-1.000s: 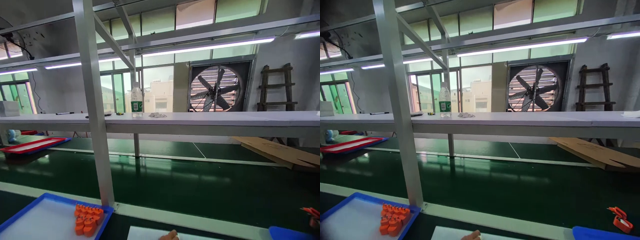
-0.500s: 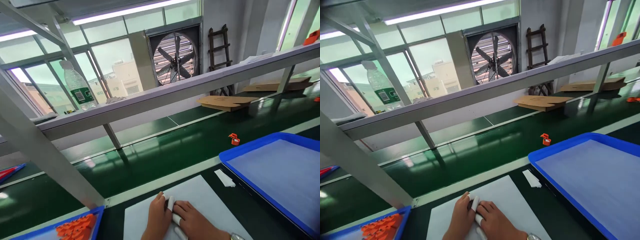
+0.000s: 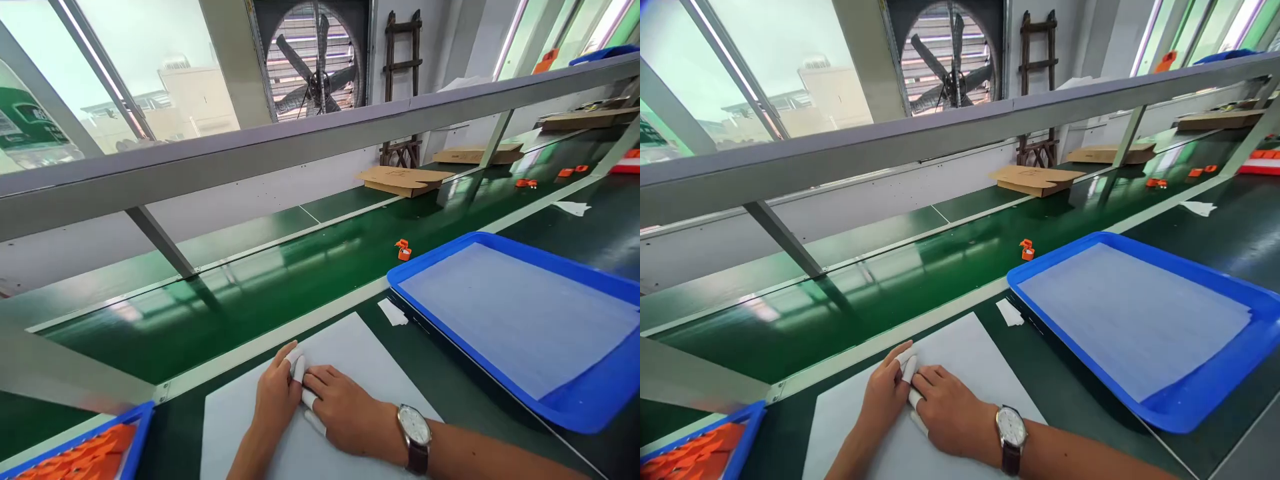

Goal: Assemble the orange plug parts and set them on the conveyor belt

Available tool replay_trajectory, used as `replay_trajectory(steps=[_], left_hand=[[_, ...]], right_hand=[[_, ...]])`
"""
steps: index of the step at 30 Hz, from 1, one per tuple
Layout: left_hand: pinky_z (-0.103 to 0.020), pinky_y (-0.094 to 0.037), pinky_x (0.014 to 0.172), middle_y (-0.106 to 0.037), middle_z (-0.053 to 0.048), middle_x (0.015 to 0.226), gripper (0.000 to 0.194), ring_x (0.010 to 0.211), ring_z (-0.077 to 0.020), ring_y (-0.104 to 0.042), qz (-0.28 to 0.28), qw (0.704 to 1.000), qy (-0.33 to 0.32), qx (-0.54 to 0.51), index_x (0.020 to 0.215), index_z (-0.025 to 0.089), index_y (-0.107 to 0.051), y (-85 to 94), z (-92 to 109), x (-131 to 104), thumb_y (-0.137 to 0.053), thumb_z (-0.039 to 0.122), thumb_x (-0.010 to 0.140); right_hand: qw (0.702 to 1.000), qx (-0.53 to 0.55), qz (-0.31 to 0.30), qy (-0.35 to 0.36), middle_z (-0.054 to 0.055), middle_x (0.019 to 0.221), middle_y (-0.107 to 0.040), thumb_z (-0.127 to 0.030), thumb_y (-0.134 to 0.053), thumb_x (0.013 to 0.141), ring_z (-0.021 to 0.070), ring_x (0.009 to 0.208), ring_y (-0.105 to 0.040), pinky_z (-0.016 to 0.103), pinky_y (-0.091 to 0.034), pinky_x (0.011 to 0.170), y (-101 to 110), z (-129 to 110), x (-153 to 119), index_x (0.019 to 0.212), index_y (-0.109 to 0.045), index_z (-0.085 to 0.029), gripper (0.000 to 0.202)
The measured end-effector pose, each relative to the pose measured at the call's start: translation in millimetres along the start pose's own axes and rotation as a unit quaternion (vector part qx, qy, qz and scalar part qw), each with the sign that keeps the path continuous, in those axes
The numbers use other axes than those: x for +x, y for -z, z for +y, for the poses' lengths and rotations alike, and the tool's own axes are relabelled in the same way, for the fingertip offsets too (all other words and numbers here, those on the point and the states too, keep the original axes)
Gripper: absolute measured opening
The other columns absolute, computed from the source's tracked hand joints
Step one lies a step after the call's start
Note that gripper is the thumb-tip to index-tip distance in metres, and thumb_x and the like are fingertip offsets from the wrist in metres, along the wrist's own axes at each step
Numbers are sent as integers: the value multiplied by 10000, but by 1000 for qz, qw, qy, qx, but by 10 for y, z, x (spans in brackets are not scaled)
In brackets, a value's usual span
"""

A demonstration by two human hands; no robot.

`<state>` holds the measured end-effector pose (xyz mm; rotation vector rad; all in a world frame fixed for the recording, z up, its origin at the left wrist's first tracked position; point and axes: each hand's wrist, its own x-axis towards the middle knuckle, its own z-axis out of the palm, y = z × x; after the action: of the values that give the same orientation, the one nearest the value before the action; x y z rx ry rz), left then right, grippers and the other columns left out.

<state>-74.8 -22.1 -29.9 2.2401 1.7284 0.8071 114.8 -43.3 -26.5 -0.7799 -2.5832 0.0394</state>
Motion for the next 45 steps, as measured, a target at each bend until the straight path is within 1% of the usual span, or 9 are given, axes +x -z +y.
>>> replay_trajectory(steps=[3,11,22,25,28,32,36,41,45], left_hand=[[-267,-482,587,-674,-49,1323,308,592,-102,-620,-5,1000,2,12,636,194,-537,2,16,12,-479,228,936],[-256,-472,558,-654,-29,1352,160,512,-78,-544,-38,999,-14,18,769,206,-630,66,47,17,-511,133,849],[-270,-408,562,-615,-8,1403,218,559,-92,-553,-80,996,-26,38,671,196,-520,55,33,14,-421,4,703],[-284,-393,542,-597,0,1422,187,543,-96,-534,-72,995,-30,59,631,200,-428,23,26,-15,-440,46,735],[-299,-390,526,-579,16,1441,213,516,-97,-507,-59,994,-48,79,622,207,-356,4,18,-45,-453,97,777],[-299,-370,496,-566,41,1452,255,510,-94,-493,-63,992,-47,95,613,209,-256,1,-4,-57,-433,51,706],[-298,-382,501,-584,46,1432,262,519,-94,-505,-53,994,-46,83,610,207,-245,-15,-42,-50,-431,39,685],[-298,-420,527,-605,38,1407,261,534,-98,-505,-46,997,-33,53,603,205,-265,-6,-12,-46,-453,64,719],[-309,-439,558,-619,21,1389,275,551,-107,-511,-53,998,-8,31,592,204,-328,41,76,-34,-464,146,824]], right_hand=[[1000,-20,-2,1,155,1134,-647,-144,-487,943,281,1115,-527,410,-447,998,-7,-17,-5,1022,-705,-102,236],[997,-64,-20,30,119,941,-630,-111,-498,916,248,899,-528,379,-464,798,65,-55,-8,794,-668,-141,211],[995,-72,-56,37,85,877,-664,-171,-525,898,225,808,-557,343,-427,632,225,-37,52,798,-663,-171,171],[995,-46,-86,-27,52,904,-699,-339,-560,918,220,829,-592,325,-460,678,402,217,125,840,-684,-200,202],[981,-85,-69,-157,100,1026,-694,-258,-593,909,247,953,-610,320,-479,803,681,725,169,951,-700,-172,143],[928,-141,-46,-343,118,1224,-618,-304,-591,973,270,1096,-603,452,-506,922,1066,1580,127,1241,-596,-137,316],[881,-141,-57,-449,102,1282,-602,-348,-626,972,256,1095,-628,476,-537,930,1251,2221,65,1294,-572,-172,371],[865,-86,-65,-489,99,1229,-630,-334,-630,973,237,1038,-653,447,-561,891,1216,2544,98,1260,-590,-154,341],[886,-20,-34,-462,97,1148,-655,-317,-624,973,220,956,-669,406,-570,831,1155,2488,181,1309,-552,-146,383]])
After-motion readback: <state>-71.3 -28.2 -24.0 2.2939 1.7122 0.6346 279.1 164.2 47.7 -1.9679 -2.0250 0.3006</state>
